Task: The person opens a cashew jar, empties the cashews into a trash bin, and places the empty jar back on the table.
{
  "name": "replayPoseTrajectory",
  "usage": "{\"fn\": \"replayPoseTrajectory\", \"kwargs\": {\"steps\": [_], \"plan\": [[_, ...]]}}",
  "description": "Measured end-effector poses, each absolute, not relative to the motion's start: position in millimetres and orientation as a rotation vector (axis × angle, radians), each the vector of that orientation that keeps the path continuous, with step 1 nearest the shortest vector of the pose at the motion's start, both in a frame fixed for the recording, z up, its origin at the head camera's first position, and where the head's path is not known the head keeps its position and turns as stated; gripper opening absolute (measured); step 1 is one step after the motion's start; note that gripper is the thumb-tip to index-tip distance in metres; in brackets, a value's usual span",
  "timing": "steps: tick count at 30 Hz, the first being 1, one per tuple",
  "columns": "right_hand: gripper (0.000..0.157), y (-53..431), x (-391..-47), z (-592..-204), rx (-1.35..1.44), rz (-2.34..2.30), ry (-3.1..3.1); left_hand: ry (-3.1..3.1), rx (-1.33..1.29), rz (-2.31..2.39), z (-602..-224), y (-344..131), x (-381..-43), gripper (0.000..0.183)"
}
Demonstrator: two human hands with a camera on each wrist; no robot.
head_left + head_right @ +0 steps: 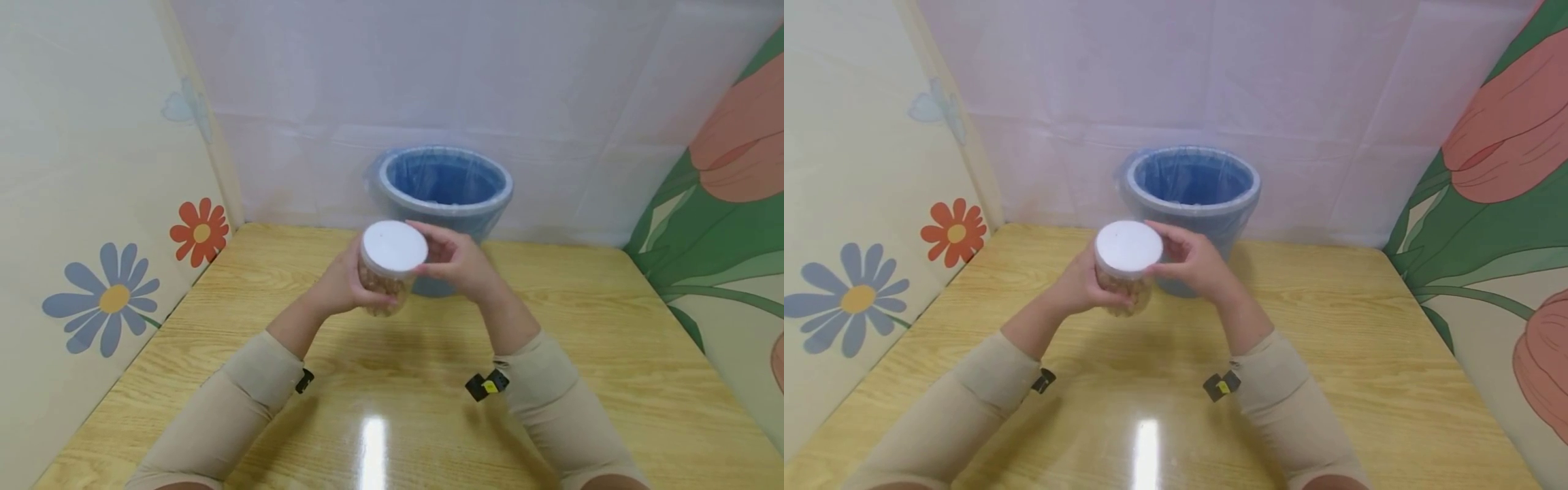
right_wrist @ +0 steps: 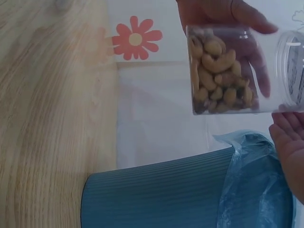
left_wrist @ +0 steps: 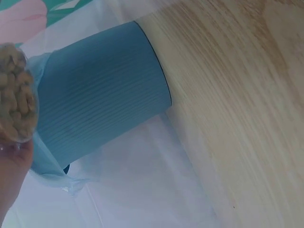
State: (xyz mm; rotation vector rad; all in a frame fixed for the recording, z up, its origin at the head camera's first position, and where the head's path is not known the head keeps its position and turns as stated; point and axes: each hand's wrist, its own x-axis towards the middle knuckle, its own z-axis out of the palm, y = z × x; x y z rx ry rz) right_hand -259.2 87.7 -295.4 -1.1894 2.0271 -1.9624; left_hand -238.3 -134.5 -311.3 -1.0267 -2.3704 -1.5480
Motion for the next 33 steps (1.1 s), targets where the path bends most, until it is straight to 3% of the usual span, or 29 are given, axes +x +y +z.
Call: {"fn": "replayPoseTrajectory", "kwargs": {"steps": [17,23,33], "plan": [[0.077,99,-264,-296,-1.435,-1.832,1.727,-2.268,-1.486,-1.799,-323,-139,-252,0.103],[0.076,100,-265,-296,-1.436,-1.858,1.757,-2.311,-1.358,-1.763,-317,-137,-246,0.107],[0.093,93,-259,-292,-1.284,-2.037,1.854,-2.404,-0.998,-1.565,-302,-128,-229,0.103]]}}
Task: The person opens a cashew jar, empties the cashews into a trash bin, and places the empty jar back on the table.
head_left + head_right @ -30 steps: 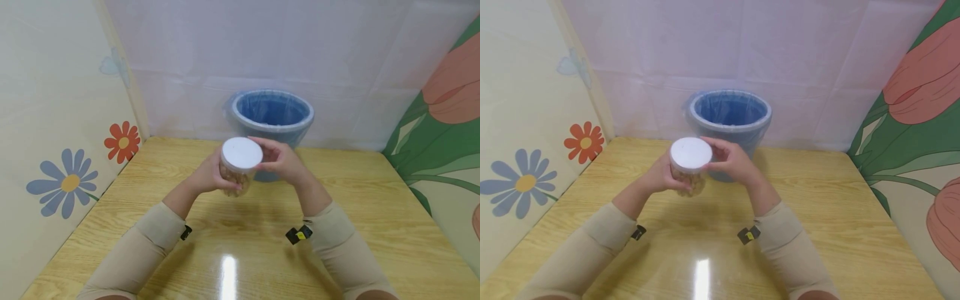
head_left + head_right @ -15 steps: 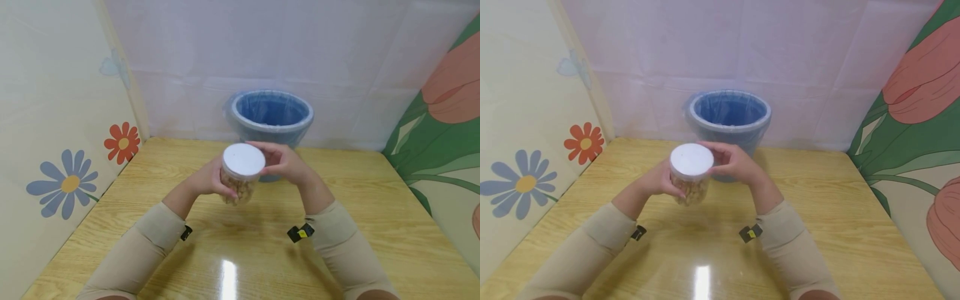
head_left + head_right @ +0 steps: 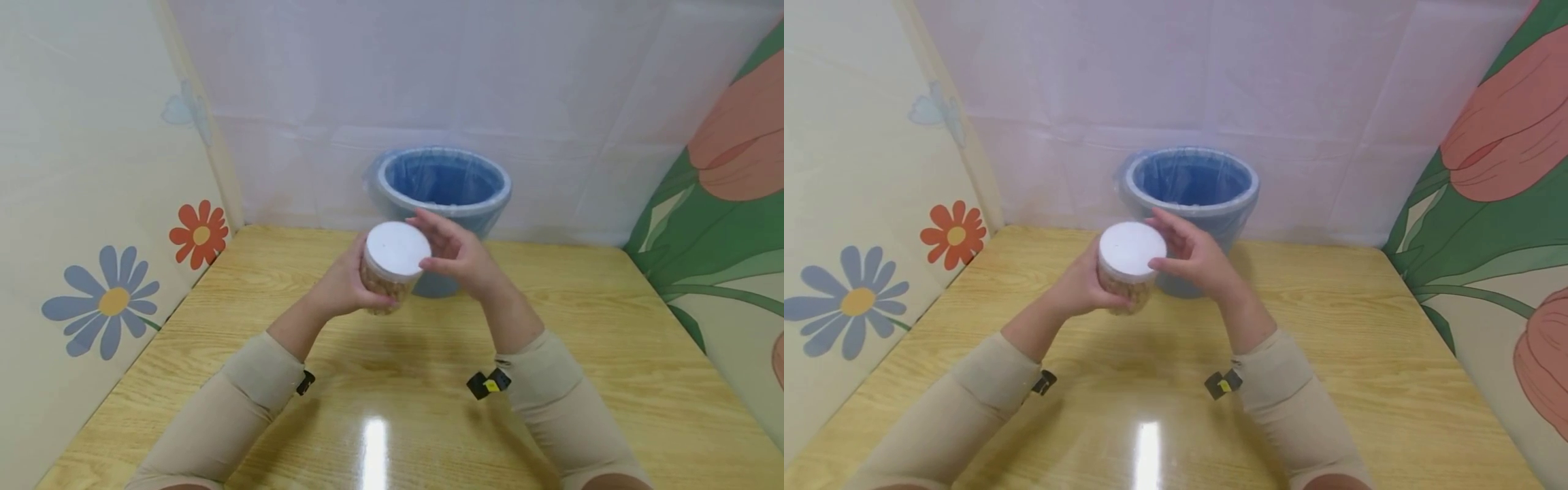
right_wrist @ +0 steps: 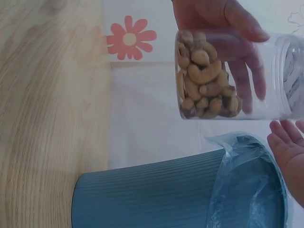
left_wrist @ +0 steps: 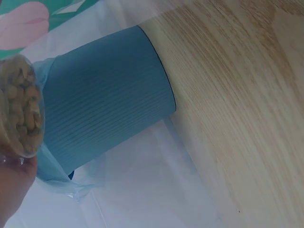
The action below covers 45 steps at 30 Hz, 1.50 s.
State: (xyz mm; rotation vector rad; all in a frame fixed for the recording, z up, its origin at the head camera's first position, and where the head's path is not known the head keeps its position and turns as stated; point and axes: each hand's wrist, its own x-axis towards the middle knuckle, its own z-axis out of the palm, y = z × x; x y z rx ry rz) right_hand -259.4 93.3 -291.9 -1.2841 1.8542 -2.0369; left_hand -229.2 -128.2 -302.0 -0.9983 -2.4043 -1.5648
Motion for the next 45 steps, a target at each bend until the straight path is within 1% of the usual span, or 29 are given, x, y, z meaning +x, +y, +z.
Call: {"fn": "replayPoseTrajectory", "kwargs": {"steps": [4,6,8,15,26,34,41,45], "plan": [[0.099,89,-255,-291,-1.203,-2.042,1.919,-2.412,-0.89,-1.463,-315,-127,-238,0.106],[0.101,87,-253,-290,-1.173,-2.027,1.96,-2.403,-0.873,-1.423,-321,-127,-243,0.108],[0.101,86,-252,-290,-1.163,-2.015,1.991,-2.392,-0.866,-1.367,-324,-127,-245,0.106],[0.089,82,-253,-292,-1.197,-1.971,2.107,-2.393,-0.859,-1.24,-324,-125,-244,0.102],[0.086,84,-254,-291,-1.286,-1.867,2.226,-2.407,-0.873,-1.278,-324,-126,-245,0.104],[0.084,87,-255,-291,-1.296,-1.834,2.17,-2.422,-0.958,-1.379,-324,-129,-246,0.103],[0.082,93,-258,-290,-1.362,-1.777,2.075,-2.457,-1.064,-1.527,-299,-126,-224,0.101],[0.086,95,-259,-289,-1.407,-1.768,1.997,-2.45,-1.13,-1.583,-300,-127,-226,0.102]]}}
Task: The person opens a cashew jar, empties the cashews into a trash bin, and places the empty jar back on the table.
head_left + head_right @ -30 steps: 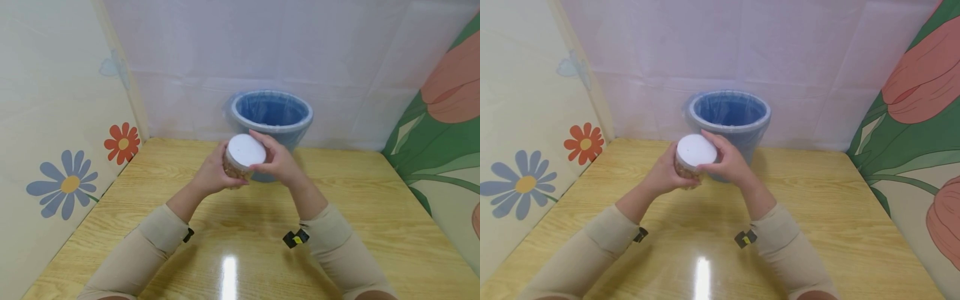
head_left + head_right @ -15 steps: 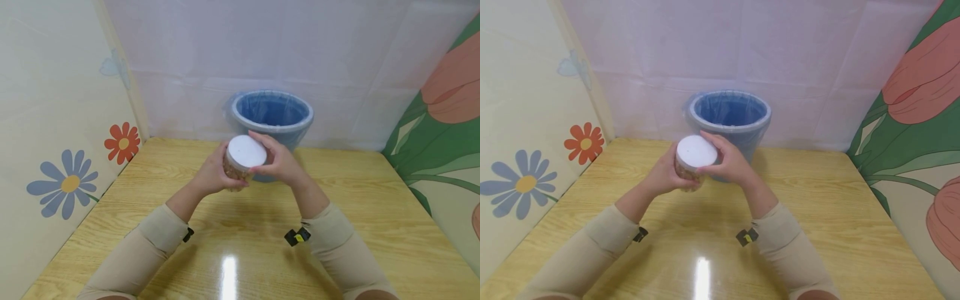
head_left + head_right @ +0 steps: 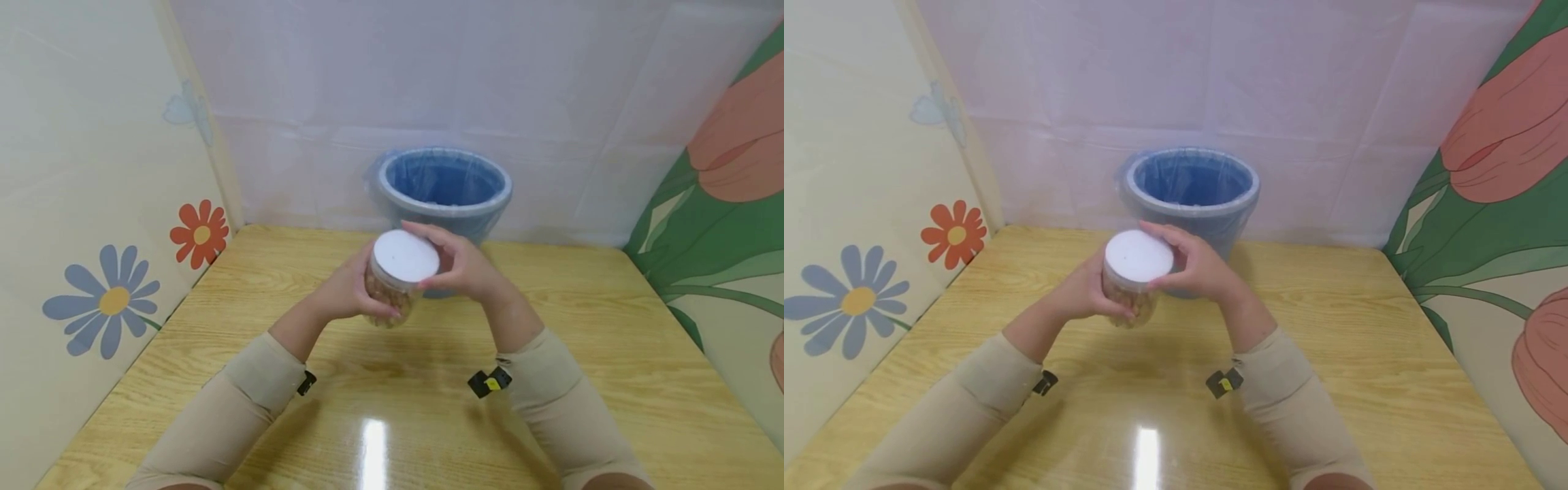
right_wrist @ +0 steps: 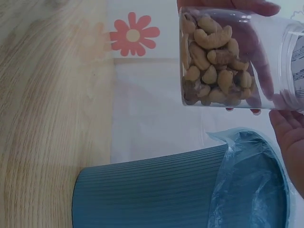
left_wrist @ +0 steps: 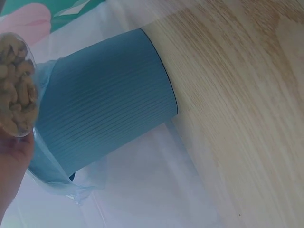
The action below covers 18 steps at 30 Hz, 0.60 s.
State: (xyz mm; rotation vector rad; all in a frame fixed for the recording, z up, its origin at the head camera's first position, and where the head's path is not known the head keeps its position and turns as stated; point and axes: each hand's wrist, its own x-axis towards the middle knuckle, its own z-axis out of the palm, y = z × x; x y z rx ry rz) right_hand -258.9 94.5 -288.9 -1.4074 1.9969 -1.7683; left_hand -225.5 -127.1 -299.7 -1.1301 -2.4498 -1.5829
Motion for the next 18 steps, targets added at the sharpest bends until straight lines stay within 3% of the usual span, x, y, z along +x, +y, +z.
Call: {"fn": "replayPoseTrajectory", "kwargs": {"steps": [9,18], "plan": [[0.09,95,-259,-289,-1.488,-1.753,1.868,-2.382,-1.288,-1.676,-323,-133,-247,0.108],[0.091,96,-261,-290,-1.506,-1.744,1.851,-2.399,-1.302,-1.709,-316,-131,-241,0.107]]}}
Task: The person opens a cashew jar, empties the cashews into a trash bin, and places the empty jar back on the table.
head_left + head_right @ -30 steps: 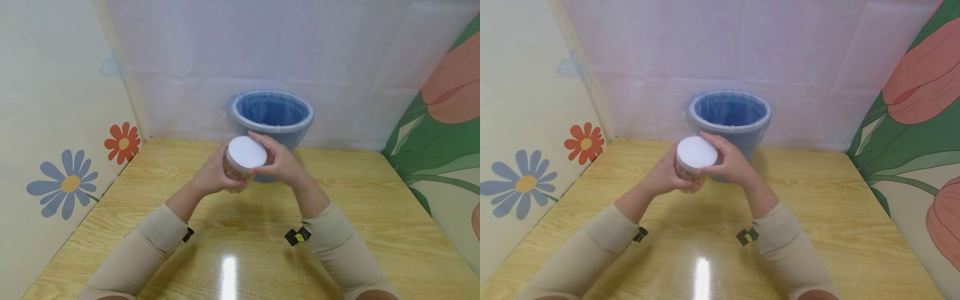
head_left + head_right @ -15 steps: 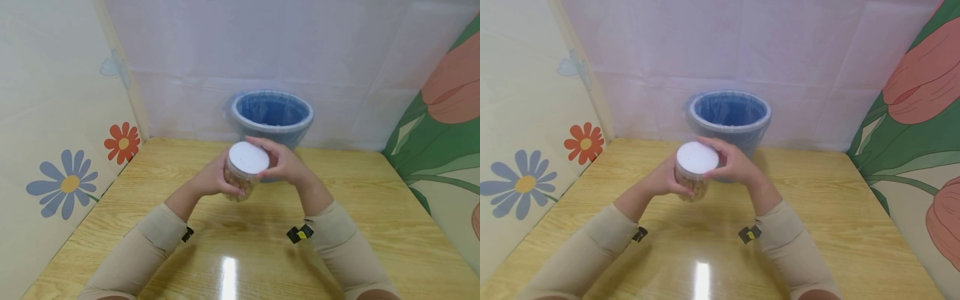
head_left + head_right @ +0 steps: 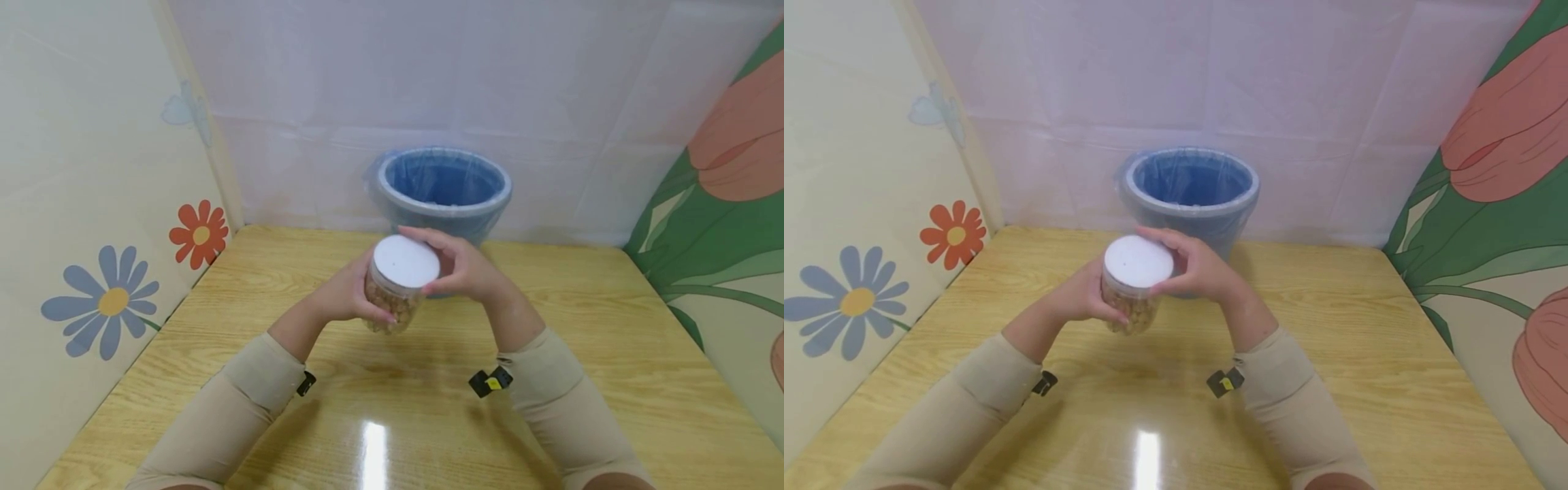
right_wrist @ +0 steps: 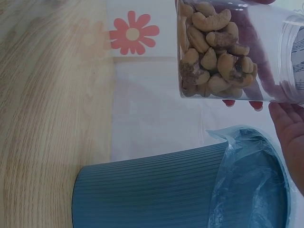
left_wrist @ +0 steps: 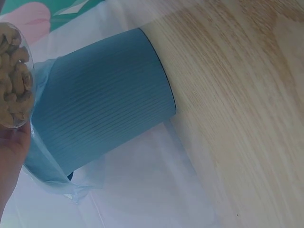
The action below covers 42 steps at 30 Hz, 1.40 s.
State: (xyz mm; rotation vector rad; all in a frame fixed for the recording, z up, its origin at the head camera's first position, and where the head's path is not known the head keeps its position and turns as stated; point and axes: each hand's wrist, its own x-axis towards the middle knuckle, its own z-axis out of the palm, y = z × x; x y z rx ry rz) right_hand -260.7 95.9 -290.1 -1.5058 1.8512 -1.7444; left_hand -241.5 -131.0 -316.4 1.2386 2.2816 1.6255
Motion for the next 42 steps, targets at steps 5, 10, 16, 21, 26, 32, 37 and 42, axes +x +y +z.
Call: {"fn": "replayPoseTrajectory", "kwargs": {"steps": [5,10,16,21,26,32,37,42], "plan": [[0.091,96,-260,-289,-1.511,-1.742,1.855,2.278,1.246,1.616,-304,-129,-231,0.104],[0.091,96,-260,-289,-1.511,-1.738,1.857,2.277,1.237,1.614,-301,-129,-228,0.103],[0.092,96,-260,-290,-1.5,-1.732,1.867,2.274,1.241,1.621,-302,-129,-229,0.104],[0.09,97,-261,-291,-1.506,-1.734,1.863,2.28,1.249,1.616,-302,-129,-229,0.104],[0.09,97,-261,-291,-1.509,-1.735,1.859,2.291,1.236,1.612,-302,-129,-228,0.105],[0.091,97,-261,-290,-1.511,-1.733,1.863,2.297,1.209,1.611,-304,-129,-229,0.105],[0.091,97,-261,-290,-1.522,-1.743,1.876,2.299,1.28,1.605,-321,-132,-244,0.11],[0.091,97,-261,-290,-1.531,-1.761,1.879,2.31,1.341,1.577,-328,-133,-251,0.111]]}}
